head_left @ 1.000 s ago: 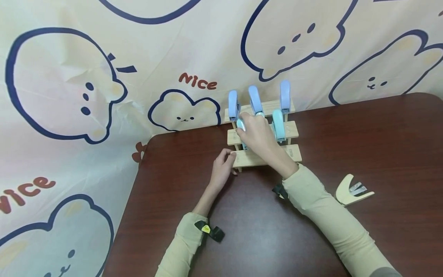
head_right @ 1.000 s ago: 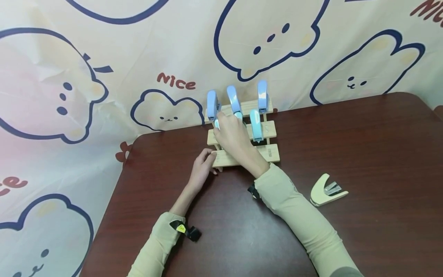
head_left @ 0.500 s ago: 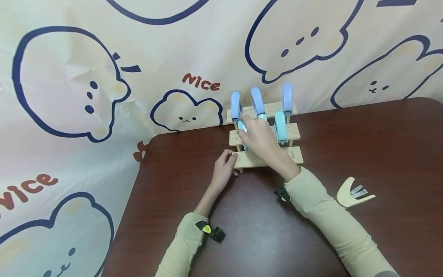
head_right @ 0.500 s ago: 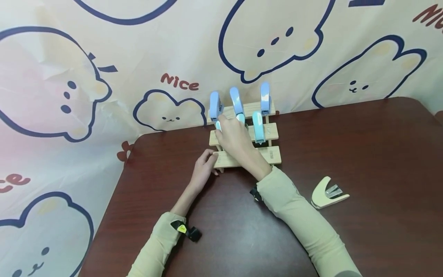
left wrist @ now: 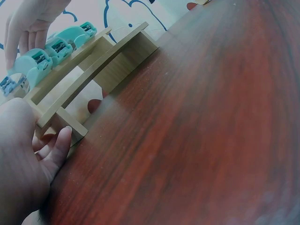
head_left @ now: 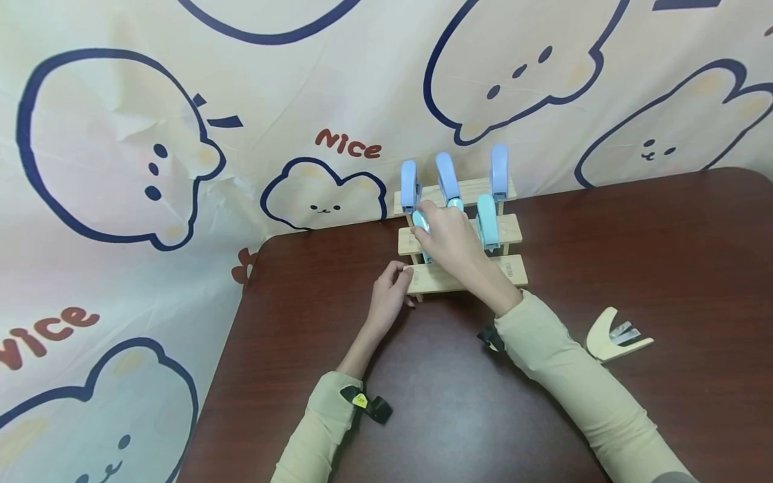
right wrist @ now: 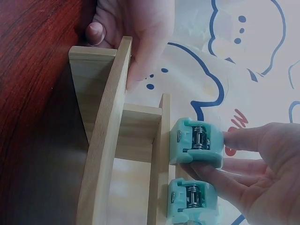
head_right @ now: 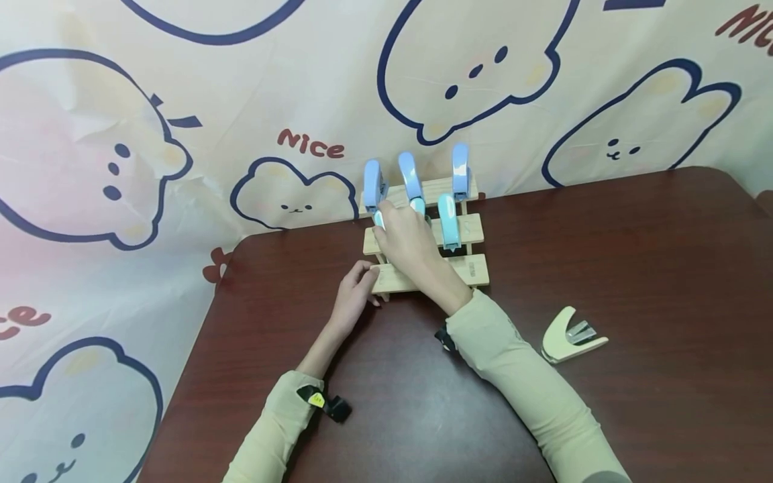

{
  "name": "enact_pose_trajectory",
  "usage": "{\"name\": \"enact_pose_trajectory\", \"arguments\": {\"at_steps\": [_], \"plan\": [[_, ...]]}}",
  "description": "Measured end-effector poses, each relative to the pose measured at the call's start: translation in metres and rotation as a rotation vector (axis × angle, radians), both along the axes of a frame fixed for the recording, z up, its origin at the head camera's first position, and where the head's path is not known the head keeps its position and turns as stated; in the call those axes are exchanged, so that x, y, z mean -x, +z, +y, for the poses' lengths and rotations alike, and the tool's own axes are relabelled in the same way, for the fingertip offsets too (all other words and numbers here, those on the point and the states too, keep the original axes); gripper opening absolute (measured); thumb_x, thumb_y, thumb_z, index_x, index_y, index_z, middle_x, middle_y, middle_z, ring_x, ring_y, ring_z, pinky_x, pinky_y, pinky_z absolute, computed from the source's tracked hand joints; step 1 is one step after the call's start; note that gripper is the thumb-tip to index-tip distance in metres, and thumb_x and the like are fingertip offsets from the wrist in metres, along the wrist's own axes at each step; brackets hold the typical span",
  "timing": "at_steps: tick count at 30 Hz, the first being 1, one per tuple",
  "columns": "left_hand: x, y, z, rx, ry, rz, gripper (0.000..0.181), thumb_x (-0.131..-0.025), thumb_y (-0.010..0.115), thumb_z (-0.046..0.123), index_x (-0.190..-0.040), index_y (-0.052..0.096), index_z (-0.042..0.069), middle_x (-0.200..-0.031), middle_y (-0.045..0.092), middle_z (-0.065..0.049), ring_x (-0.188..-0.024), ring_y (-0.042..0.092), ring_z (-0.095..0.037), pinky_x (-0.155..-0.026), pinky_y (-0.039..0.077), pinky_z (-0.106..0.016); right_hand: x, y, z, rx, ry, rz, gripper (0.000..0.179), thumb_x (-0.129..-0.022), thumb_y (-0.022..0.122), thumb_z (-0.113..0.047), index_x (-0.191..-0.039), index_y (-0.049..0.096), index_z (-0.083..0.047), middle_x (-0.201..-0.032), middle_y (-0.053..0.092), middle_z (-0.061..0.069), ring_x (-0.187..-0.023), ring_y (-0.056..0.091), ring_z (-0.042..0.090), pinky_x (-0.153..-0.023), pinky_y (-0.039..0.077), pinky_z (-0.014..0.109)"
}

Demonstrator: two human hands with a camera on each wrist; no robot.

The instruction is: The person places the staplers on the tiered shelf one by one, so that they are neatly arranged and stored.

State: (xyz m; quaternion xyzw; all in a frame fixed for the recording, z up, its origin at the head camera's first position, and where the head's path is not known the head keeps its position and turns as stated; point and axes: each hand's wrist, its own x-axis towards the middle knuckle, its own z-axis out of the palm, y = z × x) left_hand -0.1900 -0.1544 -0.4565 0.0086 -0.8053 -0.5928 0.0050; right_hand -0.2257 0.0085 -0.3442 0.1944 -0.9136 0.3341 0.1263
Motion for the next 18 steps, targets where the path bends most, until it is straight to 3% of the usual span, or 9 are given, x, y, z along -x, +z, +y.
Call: {"name": "enact_pose_trajectory", "arguments": {"at_steps": [18], "plan": [[0.0003, -0.0012, 0.0002, -0.020, 0.002, 0.006, 0.026, -0.106, 0.055, 0.025, -0.113, 0.064, 0.002, -0.084, 0.066, -0.008, -0.053, 0.060, -0.017, -0.053, 0.057, -0.029, -0.0003, -0.0021, 0.0018, -0.005, 0.023, 0.043, 0.035, -0.098, 0.071, -0.010, -0.128, 0.063, 0.007, -0.070, 0.062, 0.013, -0.056, 0.054, 0.023, -0.047, 0.044, 0.031]]}}
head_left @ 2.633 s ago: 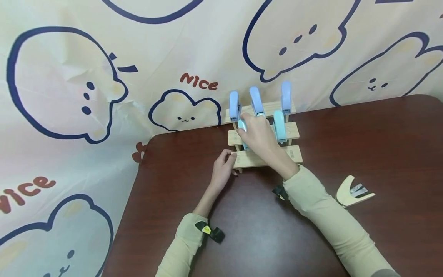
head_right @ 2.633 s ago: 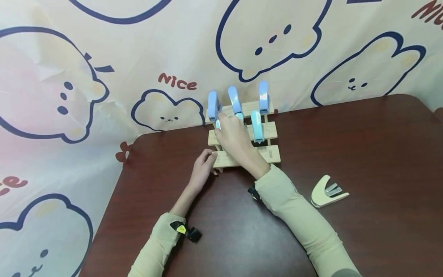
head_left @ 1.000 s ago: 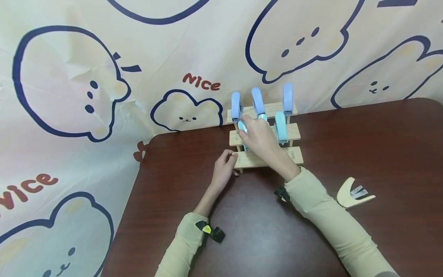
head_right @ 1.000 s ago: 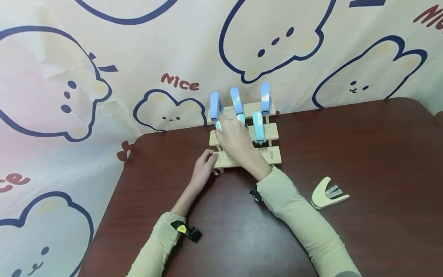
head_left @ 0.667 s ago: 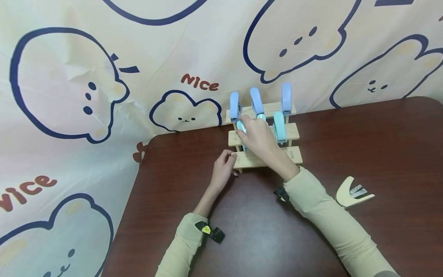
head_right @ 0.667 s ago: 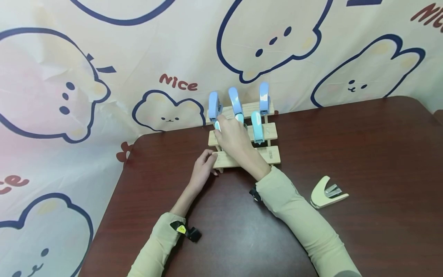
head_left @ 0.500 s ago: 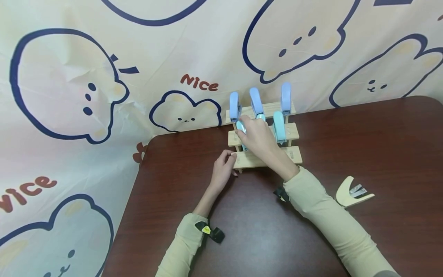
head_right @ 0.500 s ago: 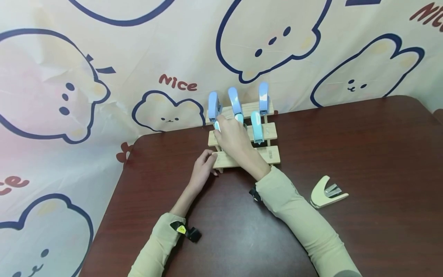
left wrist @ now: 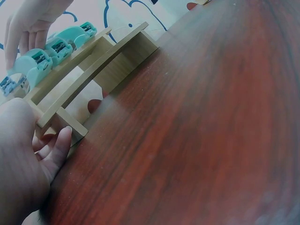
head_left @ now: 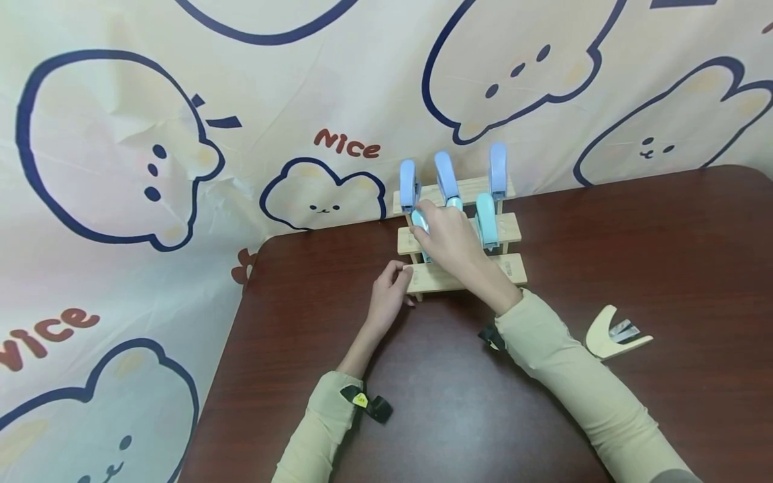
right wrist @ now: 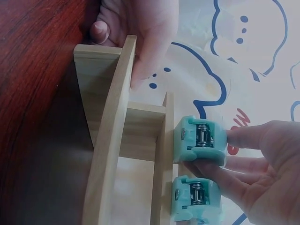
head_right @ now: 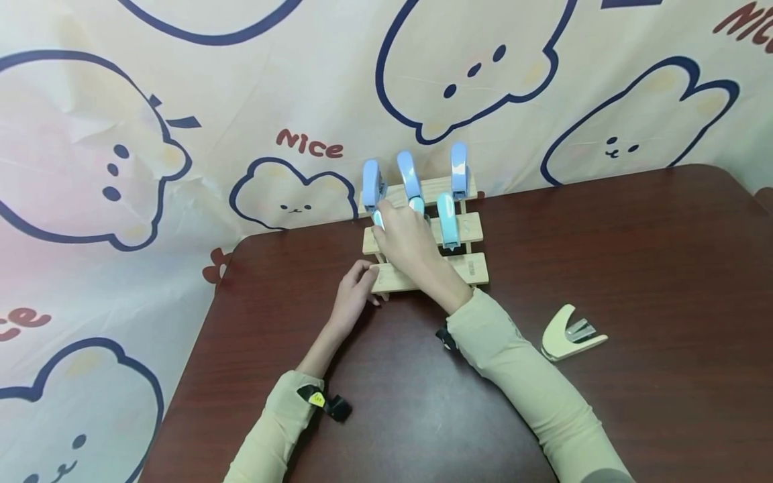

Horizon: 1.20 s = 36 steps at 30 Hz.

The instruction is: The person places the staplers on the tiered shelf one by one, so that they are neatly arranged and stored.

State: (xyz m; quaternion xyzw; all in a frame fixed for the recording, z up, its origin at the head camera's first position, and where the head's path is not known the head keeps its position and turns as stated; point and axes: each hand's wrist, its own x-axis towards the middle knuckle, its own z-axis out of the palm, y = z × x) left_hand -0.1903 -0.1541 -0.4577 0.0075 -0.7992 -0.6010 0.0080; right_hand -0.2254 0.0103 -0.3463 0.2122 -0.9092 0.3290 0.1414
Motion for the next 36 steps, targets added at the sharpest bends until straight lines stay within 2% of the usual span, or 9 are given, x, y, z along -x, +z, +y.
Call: {"name": "enact_pose_trajectory", "arguments": {"at_steps": [7, 14, 16, 20, 36], "plan": [[0.001, 0.002, 0.002, 0.010, -0.011, -0.025, 0.024, -0.108, 0.052, 0.019, -0.115, 0.063, -0.002, -0.080, 0.064, -0.006, -0.055, 0.061, -0.022, -0.054, 0.058, -0.030, 0.000, -0.004, 0.002, -0.005, 0.022, 0.019, 0.035, -0.100, 0.069, -0.013, -0.129, 0.062, 0.006, -0.069, 0.059, 0.010, -0.052, 0.052, 0.021, -0.044, 0.040, 0.029], [-0.012, 0.028, 0.011, 0.016, -0.012, -0.022, 0.021, -0.107, 0.051, 0.011, -0.111, 0.062, -0.006, -0.079, 0.061, -0.006, -0.052, 0.059, -0.023, -0.054, 0.058, -0.032, 0.000, -0.010, 0.003, 0.001, 0.022, 0.032, 0.036, -0.100, 0.068, -0.012, -0.131, 0.062, 0.006, -0.068, 0.058, 0.009, -0.052, 0.050, 0.020, -0.045, 0.040, 0.029], [-0.015, 0.033, 0.012, 0.011, -0.011, -0.019, 0.020, -0.106, 0.052, 0.012, -0.111, 0.062, -0.006, -0.080, 0.060, -0.006, -0.052, 0.059, -0.023, -0.054, 0.058, -0.032, 0.000, -0.011, 0.003, 0.008, 0.019, 0.032, 0.036, -0.100, 0.068, -0.012, -0.131, 0.062, 0.006, -0.067, 0.057, 0.009, -0.052, 0.049, 0.020, -0.045, 0.040, 0.029], [-0.015, 0.035, 0.013, 0.008, -0.007, -0.029, 0.020, -0.107, 0.053, 0.011, -0.111, 0.062, -0.005, -0.080, 0.059, -0.004, -0.053, 0.059, -0.026, -0.055, 0.058, -0.031, -0.001, -0.011, 0.003, 0.019, 0.012, 0.029, 0.036, -0.100, 0.068, -0.011, -0.132, 0.062, 0.007, -0.068, 0.058, 0.009, -0.051, 0.049, 0.020, -0.045, 0.039, 0.029], [-0.017, 0.037, 0.009, -0.007, -0.003, -0.017, 0.020, -0.107, 0.052, 0.011, -0.111, 0.062, -0.006, -0.082, 0.060, -0.004, -0.053, 0.058, -0.022, -0.055, 0.059, -0.030, -0.005, -0.007, -0.005, 0.034, -0.021, 0.049, 0.037, -0.100, 0.070, -0.013, -0.130, 0.063, 0.006, -0.068, 0.063, 0.014, -0.053, 0.053, 0.022, -0.046, 0.044, 0.033]]}}
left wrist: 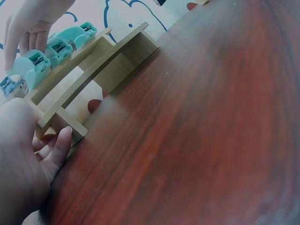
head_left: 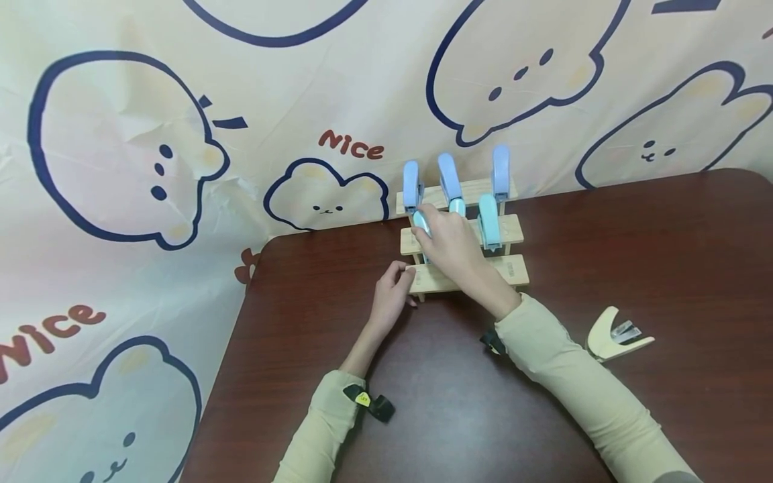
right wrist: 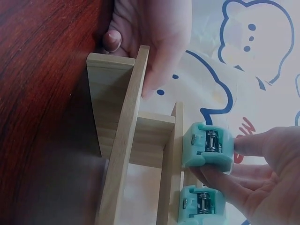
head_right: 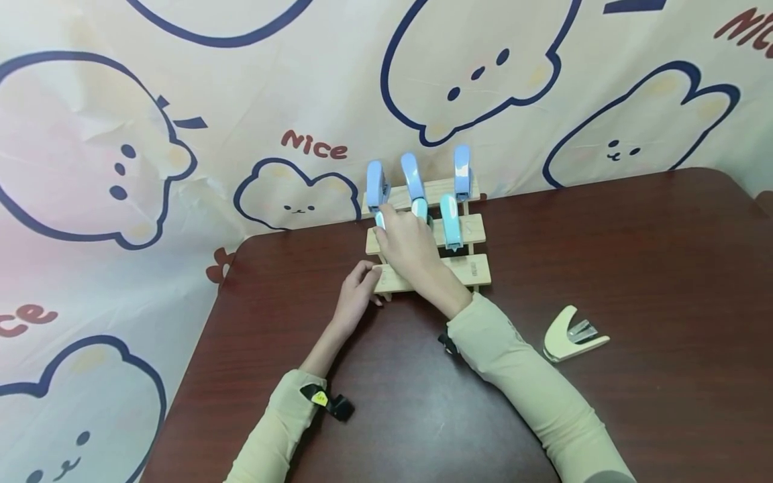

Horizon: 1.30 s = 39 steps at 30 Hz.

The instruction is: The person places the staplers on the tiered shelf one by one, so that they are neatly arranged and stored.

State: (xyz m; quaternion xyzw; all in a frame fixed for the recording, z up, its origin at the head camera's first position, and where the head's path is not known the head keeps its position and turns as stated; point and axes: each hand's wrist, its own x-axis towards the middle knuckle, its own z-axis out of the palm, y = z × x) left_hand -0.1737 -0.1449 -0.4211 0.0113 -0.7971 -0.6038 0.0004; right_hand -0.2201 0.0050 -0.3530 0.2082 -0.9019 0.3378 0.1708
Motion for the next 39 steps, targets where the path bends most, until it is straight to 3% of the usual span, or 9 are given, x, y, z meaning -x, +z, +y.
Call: {"name": "enact_pose_trajectory", "arguments": {"at_steps": [8, 16, 19, 27, 39], "plan": [[0.000, 0.000, 0.000, 0.004, -0.001, 0.001, 0.020, -0.106, 0.052, 0.011, -0.110, 0.062, -0.005, -0.080, 0.060, -0.004, -0.053, 0.059, -0.021, -0.055, 0.059, -0.031, 0.000, -0.001, -0.001, 0.007, -0.006, 0.003, 0.035, -0.101, 0.069, -0.014, -0.129, 0.063, 0.007, -0.068, 0.063, 0.014, -0.053, 0.054, 0.023, -0.046, 0.044, 0.032], [0.014, -0.027, -0.006, 0.016, 0.012, -0.014, 0.023, -0.107, 0.052, 0.015, -0.113, 0.063, -0.004, -0.081, 0.061, -0.003, -0.052, 0.058, -0.020, -0.053, 0.058, -0.031, 0.001, -0.001, -0.001, 0.018, -0.005, 0.010, 0.035, -0.101, 0.069, -0.014, -0.129, 0.063, 0.007, -0.067, 0.062, 0.013, -0.053, 0.053, 0.022, -0.045, 0.043, 0.032], [0.016, -0.031, -0.007, 0.013, 0.014, -0.010, 0.024, -0.107, 0.054, 0.020, -0.114, 0.064, -0.001, -0.083, 0.061, -0.002, -0.052, 0.058, -0.018, -0.053, 0.058, -0.030, 0.001, 0.000, 0.000, 0.016, -0.005, -0.001, 0.037, -0.101, 0.069, -0.015, -0.130, 0.063, 0.007, -0.064, 0.059, 0.011, -0.051, 0.051, 0.021, -0.045, 0.041, 0.031], [0.016, -0.034, -0.008, 0.008, 0.004, 0.011, 0.026, -0.106, 0.055, 0.024, -0.113, 0.064, 0.001, -0.086, 0.063, -0.007, -0.053, 0.060, -0.017, -0.053, 0.058, -0.029, 0.003, -0.002, 0.000, 0.003, -0.001, -0.013, 0.039, -0.101, 0.069, -0.017, -0.132, 0.062, 0.006, -0.060, 0.054, 0.007, -0.049, 0.048, 0.019, -0.044, 0.036, 0.028], [0.016, -0.034, -0.009, 0.014, 0.005, 0.010, 0.025, -0.107, 0.055, 0.024, -0.113, 0.064, 0.002, -0.083, 0.062, -0.004, -0.052, 0.059, -0.017, -0.053, 0.058, -0.029, 0.003, -0.004, 0.000, 0.006, 0.004, 0.006, 0.037, -0.102, 0.068, -0.016, -0.130, 0.062, 0.006, -0.059, 0.053, 0.007, -0.048, 0.047, 0.019, -0.043, 0.035, 0.027]]}}
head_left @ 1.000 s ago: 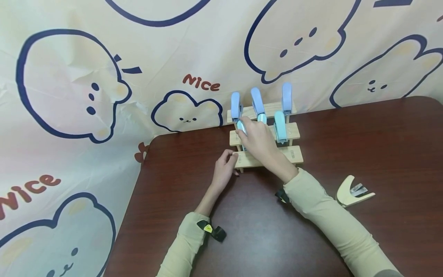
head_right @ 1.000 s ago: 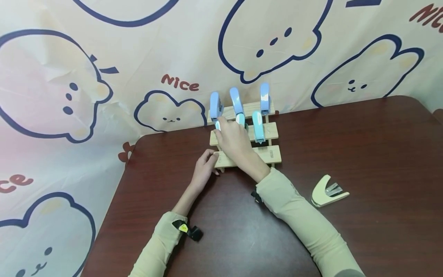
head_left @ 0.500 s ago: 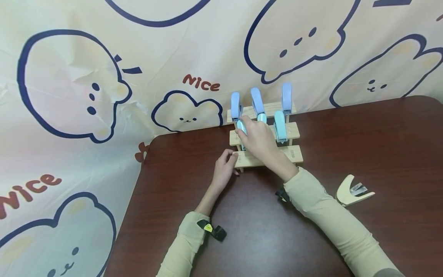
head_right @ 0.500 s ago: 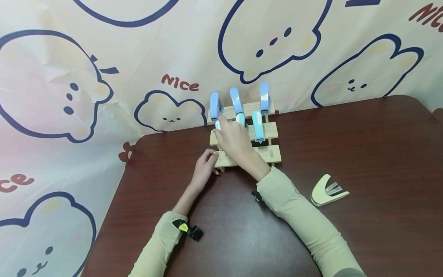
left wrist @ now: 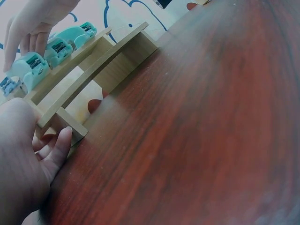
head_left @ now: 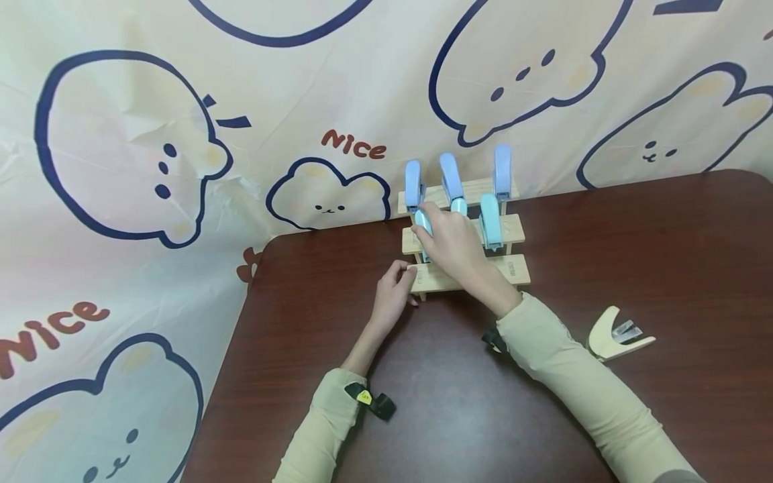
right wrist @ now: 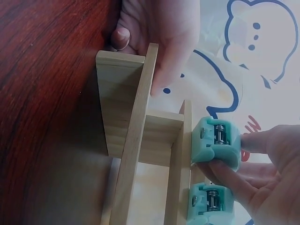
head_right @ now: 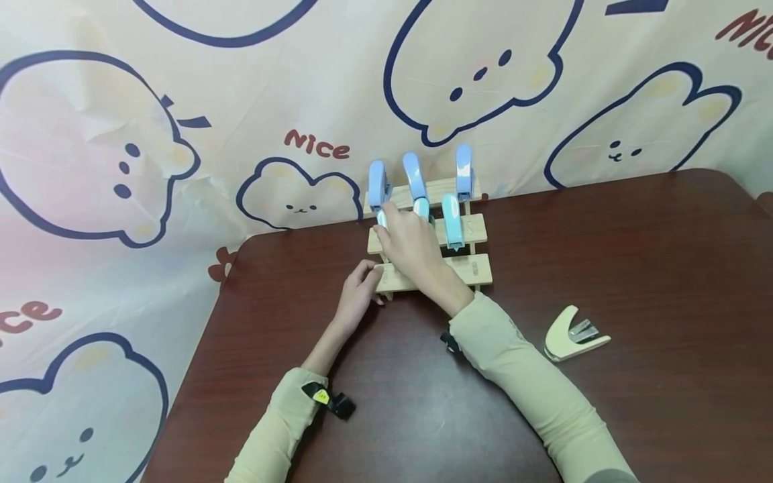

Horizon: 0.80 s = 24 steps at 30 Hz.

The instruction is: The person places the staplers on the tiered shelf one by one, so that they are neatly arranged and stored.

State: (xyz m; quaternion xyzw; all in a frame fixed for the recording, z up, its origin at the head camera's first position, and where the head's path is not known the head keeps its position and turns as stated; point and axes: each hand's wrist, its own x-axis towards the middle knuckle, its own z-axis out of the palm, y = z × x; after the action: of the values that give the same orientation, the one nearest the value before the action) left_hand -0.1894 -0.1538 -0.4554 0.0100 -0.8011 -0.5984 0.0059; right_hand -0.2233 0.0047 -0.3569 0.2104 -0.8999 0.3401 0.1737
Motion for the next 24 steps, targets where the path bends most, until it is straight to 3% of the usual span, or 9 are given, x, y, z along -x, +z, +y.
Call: {"name": "enact_pose_trajectory", "arguments": {"at_steps": [12, 24], "plan": [[0.0000, -0.0002, -0.0005, 0.001, -0.012, 0.008, 0.026, -0.106, 0.054, 0.025, -0.112, 0.064, 0.002, -0.086, 0.064, -0.007, -0.053, 0.059, -0.017, -0.054, 0.059, -0.030, -0.0014, 0.0012, -0.0009, 0.008, -0.007, -0.020, 0.041, -0.101, 0.070, -0.018, -0.133, 0.062, 0.006, -0.059, 0.053, 0.007, -0.049, 0.047, 0.020, -0.044, 0.036, 0.029], [-0.0014, 0.0011, 0.0002, -0.009, -0.006, -0.003, 0.027, -0.106, 0.054, 0.026, -0.112, 0.064, 0.002, -0.087, 0.065, -0.008, -0.054, 0.060, -0.017, -0.055, 0.059, -0.030, -0.0023, -0.0005, -0.0017, -0.008, -0.010, 0.028, 0.039, -0.101, 0.070, -0.019, -0.129, 0.063, 0.007, -0.062, 0.056, 0.010, -0.052, 0.050, 0.022, -0.046, 0.043, 0.033]]}}
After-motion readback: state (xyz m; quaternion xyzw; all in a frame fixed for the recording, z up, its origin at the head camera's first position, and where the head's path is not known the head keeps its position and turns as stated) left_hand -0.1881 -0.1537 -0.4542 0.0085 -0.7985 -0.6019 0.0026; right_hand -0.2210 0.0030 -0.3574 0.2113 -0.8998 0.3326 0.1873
